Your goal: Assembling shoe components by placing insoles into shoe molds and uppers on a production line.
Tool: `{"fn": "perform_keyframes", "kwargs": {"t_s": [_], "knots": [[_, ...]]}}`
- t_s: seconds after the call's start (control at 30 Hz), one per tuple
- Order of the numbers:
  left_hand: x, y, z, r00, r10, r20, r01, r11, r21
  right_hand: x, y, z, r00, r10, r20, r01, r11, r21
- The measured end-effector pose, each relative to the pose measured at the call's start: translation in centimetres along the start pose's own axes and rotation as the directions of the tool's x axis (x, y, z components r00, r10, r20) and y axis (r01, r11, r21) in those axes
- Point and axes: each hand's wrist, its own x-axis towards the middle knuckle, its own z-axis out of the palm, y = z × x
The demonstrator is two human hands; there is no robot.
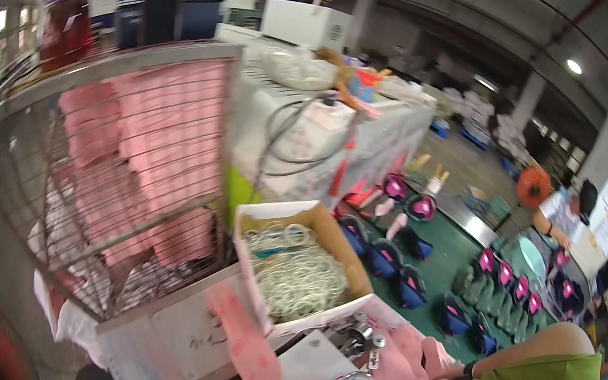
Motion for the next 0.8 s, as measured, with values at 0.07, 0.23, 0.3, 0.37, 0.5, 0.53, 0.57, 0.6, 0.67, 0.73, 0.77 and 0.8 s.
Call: {"fn": "perform_keyframes", "kwargs": {"t_s": [0.07,0.23,0.3,0.37,0.5,0.53,0.57,0.6,0.67,0.73,0.77,0.8], "knots": [[1.2,0.6,2.0,0.998,-0.005,0.058,0.004,1.0,0.029,-0.2,1.5,0.2,0.999,0.035,0.031,-0.036,0.999,0.025],[2.2,0.7,6.7,0.985,0.01,0.172,-0.021,0.998,0.064,0.7,5.2,1.4,0.991,0.033,0.126,-0.044,0.996,0.084],[1.7,0.5,8.3,0.981,0.037,0.192,-0.051,0.996,0.068,1.6,5.5,2.3,0.988,-0.007,0.157,-0.011,0.994,0.108],[1.2,-0.2,10.1,0.972,0.058,0.23,-0.075,0.995,0.067,1.8,6.1,3.1,0.989,-0.022,0.149,0.002,0.991,0.134],[0.4,-0.7,15.7,0.955,0.096,0.282,-0.126,0.988,0.092,-2.1,5.7,2.3,0.997,-0.05,-0.056,0.066,0.941,0.331],[-0.4,-1.0,17.3,0.951,0.101,0.293,-0.136,0.985,0.102,-2.6,6.3,2.7,0.988,-0.081,-0.135,0.126,0.922,0.366],[-1.0,-1.2,19.1,0.946,0.108,0.306,-0.147,0.983,0.109,-2.5,6.8,2.4,0.991,-0.101,-0.088,0.128,0.914,0.384],[-1.8,-1.6,20.7,0.942,0.11,0.318,-0.155,0.981,0.119,-2.9,7.0,1.8,0.991,-0.127,-0.037,0.131,0.905,0.405],[-3.4,-3.0,24.1,0.928,0.108,0.357,-0.17,0.975,0.145,-1.9,8.6,2.4,0.977,-0.209,-0.04,0.201,0.843,0.499],[-4.9,-3.6,28.3,0.907,0.091,0.412,-0.179,0.967,0.182,-0.8,10.8,3.6,0.961,-0.274,-0.049,0.25,0.771,0.586],[-5.3,-4.3,30.8,0.889,0.07,0.453,-0.181,0.962,0.206,-0.1,12.0,4.5,0.964,-0.259,-0.064,0.241,0.743,0.625],[-5.9,-4.9,33.1,0.875,0.053,0.482,-0.187,0.954,0.233,0.9,13.2,5.1,0.971,-0.224,-0.081,0.219,0.706,0.673]]}}
